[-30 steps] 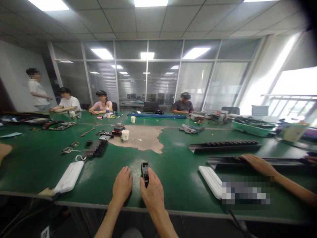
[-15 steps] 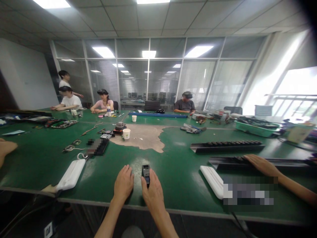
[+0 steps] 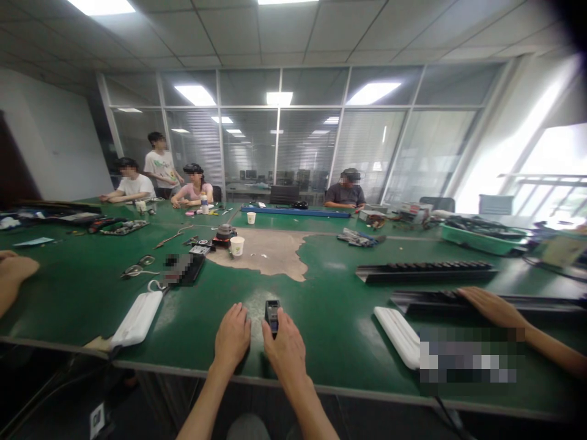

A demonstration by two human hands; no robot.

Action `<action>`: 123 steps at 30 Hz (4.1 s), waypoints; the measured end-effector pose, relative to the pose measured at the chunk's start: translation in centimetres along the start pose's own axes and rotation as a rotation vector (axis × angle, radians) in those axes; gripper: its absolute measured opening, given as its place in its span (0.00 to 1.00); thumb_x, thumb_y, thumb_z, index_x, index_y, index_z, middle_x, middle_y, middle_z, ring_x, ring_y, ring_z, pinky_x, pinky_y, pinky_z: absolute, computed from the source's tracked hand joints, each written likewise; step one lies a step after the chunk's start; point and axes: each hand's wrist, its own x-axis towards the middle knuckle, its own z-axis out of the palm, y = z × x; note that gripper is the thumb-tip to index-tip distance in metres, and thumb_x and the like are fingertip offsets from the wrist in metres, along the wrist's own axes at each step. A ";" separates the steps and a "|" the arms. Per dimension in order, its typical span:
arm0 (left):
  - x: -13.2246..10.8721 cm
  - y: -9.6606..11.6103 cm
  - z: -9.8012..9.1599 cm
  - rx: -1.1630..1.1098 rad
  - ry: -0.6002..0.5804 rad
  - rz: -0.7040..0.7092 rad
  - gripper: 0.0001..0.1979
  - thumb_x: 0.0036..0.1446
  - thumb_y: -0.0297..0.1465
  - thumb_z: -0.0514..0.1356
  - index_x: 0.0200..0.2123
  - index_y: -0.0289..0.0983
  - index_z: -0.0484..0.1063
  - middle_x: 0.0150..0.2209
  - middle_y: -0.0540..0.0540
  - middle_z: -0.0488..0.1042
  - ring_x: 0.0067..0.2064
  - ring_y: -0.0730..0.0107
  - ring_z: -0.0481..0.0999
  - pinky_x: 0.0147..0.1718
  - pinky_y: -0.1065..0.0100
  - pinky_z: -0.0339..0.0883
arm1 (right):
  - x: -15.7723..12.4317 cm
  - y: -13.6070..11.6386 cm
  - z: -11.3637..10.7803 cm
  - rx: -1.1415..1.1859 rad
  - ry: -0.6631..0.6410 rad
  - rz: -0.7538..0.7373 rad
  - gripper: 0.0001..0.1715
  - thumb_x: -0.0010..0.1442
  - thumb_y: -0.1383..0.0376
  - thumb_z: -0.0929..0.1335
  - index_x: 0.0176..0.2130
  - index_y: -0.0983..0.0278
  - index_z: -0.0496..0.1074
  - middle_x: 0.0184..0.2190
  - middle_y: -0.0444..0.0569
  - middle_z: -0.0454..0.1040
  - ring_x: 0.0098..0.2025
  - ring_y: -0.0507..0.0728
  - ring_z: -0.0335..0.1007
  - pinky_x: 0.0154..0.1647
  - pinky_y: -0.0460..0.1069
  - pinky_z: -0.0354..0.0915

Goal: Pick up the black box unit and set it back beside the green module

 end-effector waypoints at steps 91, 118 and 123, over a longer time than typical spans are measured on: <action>-0.1 1.2 -1.5 0.023 -0.070 -0.079 0.23 0.65 0.34 0.47 0.58 0.32 0.71 0.62 0.38 0.68 0.65 0.58 0.64 0.65 0.56 0.58 | 0.9 8.6 0.4 0.316 0.255 -0.030 0.42 0.62 0.48 0.62 0.62 0.77 0.63 0.60 0.65 0.67 0.63 0.67 0.63 0.64 0.61 0.58; -0.1 0.7 -1.0 0.011 -0.048 -0.047 0.22 0.65 0.33 0.49 0.56 0.33 0.72 0.61 0.37 0.69 0.65 0.58 0.65 0.65 0.56 0.58 | 0.4 7.2 -1.3 0.293 0.191 0.064 0.40 0.62 0.50 0.62 0.61 0.77 0.66 0.56 0.66 0.71 0.58 0.67 0.69 0.61 0.59 0.62; -0.2 0.7 -0.9 0.015 -0.027 -0.035 0.21 0.65 0.32 0.49 0.55 0.32 0.72 0.61 0.37 0.69 0.65 0.59 0.65 0.64 0.56 0.59 | 1.9 3.4 -3.9 0.362 0.211 0.031 0.39 0.62 0.49 0.62 0.63 0.72 0.64 0.58 0.62 0.70 0.59 0.64 0.68 0.61 0.58 0.62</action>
